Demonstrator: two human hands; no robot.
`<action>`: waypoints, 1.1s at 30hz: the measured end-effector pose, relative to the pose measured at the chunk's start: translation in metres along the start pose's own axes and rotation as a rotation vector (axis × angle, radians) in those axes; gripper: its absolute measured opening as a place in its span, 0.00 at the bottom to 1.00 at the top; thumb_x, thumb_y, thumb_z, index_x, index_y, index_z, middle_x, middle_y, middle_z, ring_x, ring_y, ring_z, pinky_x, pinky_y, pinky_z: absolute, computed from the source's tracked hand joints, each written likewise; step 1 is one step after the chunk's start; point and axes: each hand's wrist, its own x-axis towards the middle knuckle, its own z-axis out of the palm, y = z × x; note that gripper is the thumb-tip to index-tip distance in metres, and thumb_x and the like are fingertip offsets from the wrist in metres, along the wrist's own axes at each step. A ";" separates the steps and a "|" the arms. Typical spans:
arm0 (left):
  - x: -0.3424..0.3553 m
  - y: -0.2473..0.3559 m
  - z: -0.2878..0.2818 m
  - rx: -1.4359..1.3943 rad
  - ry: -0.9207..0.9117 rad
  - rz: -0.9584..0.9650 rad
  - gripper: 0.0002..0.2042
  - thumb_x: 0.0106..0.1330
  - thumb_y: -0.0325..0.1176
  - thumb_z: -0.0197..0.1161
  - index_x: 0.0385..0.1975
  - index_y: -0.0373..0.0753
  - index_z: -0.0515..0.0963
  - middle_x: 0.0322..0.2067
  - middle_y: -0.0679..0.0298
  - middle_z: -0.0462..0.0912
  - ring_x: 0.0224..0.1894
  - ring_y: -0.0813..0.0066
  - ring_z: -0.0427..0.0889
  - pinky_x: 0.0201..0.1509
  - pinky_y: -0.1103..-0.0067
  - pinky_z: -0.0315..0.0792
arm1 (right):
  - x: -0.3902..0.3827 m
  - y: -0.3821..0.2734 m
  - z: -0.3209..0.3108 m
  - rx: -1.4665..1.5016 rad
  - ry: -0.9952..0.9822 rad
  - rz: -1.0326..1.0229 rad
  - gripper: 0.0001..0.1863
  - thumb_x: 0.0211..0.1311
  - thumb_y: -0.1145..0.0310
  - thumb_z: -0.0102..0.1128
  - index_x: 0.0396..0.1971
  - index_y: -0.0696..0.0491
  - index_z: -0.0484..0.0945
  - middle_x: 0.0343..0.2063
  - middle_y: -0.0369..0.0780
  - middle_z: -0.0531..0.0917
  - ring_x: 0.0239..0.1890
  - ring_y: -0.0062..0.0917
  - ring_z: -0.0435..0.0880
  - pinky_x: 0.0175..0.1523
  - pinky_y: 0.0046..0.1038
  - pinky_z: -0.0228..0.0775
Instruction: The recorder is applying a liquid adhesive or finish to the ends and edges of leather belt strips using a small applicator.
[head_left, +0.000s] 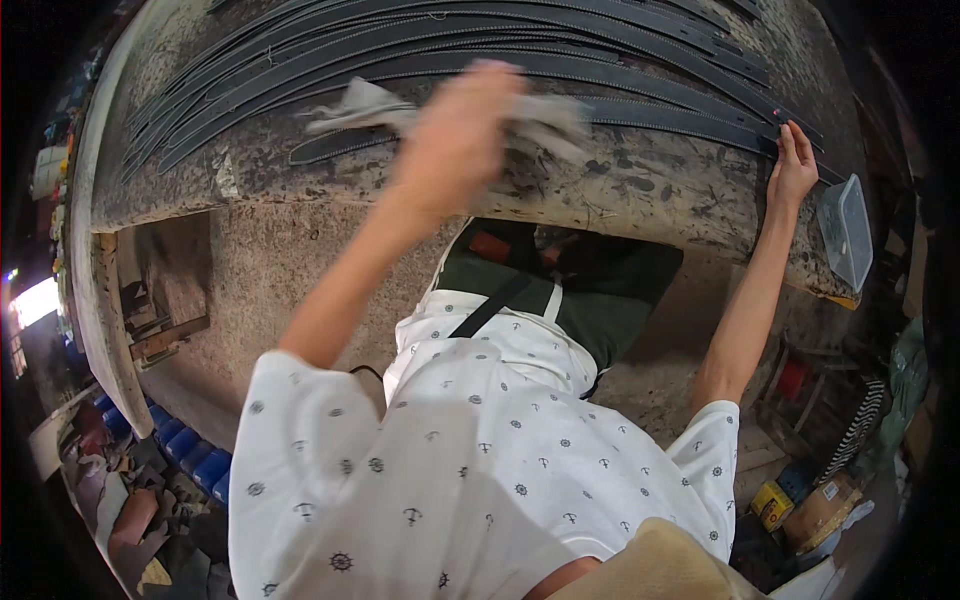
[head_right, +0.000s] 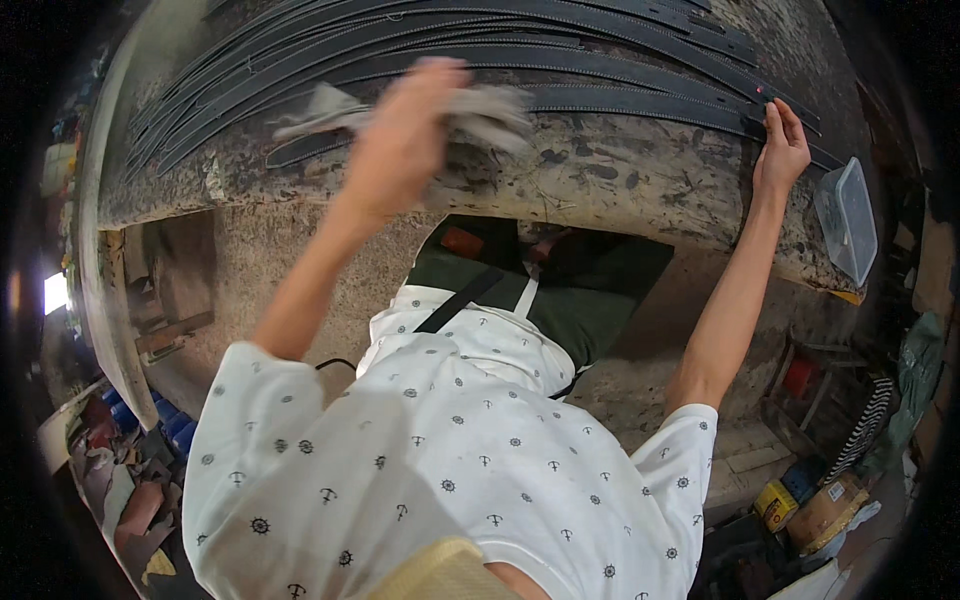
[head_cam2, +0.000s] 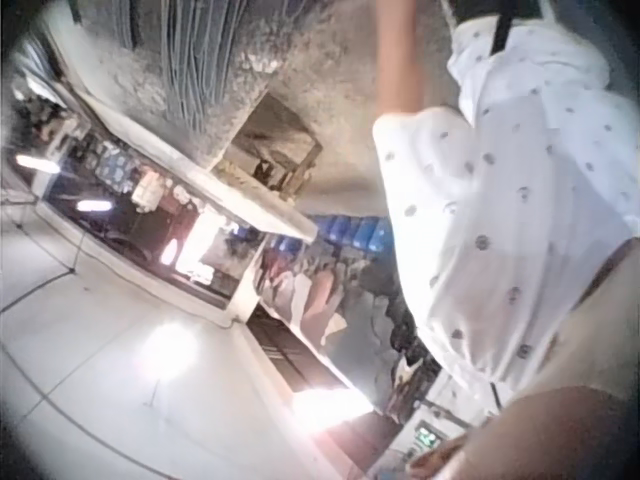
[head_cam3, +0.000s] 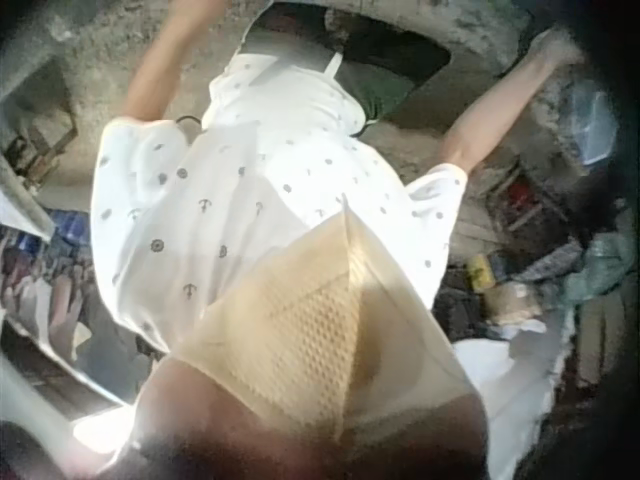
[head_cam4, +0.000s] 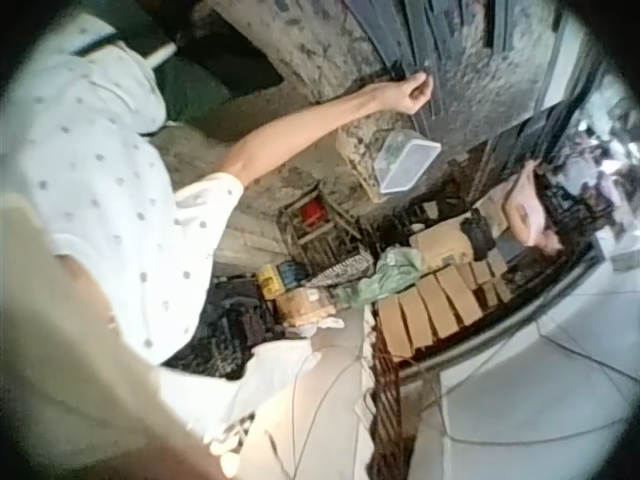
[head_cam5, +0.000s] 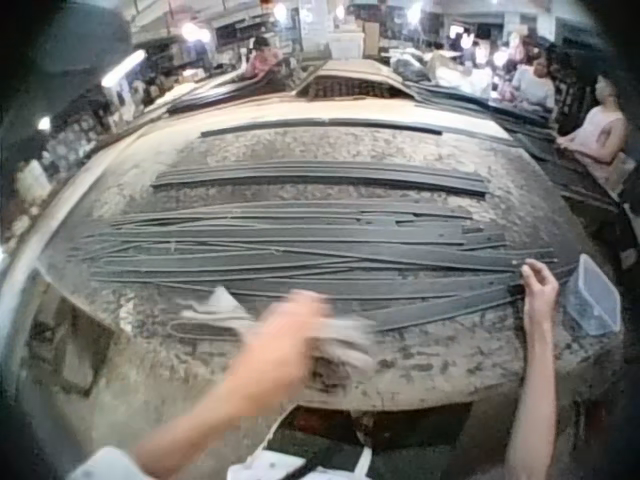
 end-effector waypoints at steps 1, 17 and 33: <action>0.014 0.021 0.026 -0.016 -0.095 0.068 0.20 0.69 0.27 0.53 0.61 0.34 0.72 0.65 0.51 0.71 0.68 0.53 0.68 0.73 0.61 0.60 | 0.000 0.003 0.003 0.016 -0.010 -0.005 0.13 0.64 0.75 0.67 0.47 0.62 0.82 0.43 0.40 0.85 0.44 0.20 0.82 0.49 0.21 0.74; -0.058 -0.109 -0.069 0.154 0.343 -0.496 0.08 0.68 0.28 0.59 0.39 0.33 0.83 0.50 0.51 0.82 0.54 0.52 0.81 0.59 0.68 0.75 | 0.000 -0.002 0.002 -0.066 -0.010 -0.005 0.13 0.64 0.73 0.68 0.47 0.61 0.83 0.43 0.39 0.85 0.46 0.20 0.82 0.51 0.21 0.73; -0.105 -0.153 -0.111 0.283 -0.493 -0.518 0.24 0.78 0.48 0.39 0.71 0.53 0.64 0.53 0.52 0.80 0.55 0.52 0.78 0.60 0.63 0.69 | 0.003 0.001 -0.005 -0.070 -0.028 0.008 0.13 0.66 0.72 0.67 0.48 0.60 0.83 0.46 0.38 0.85 0.49 0.20 0.81 0.54 0.22 0.71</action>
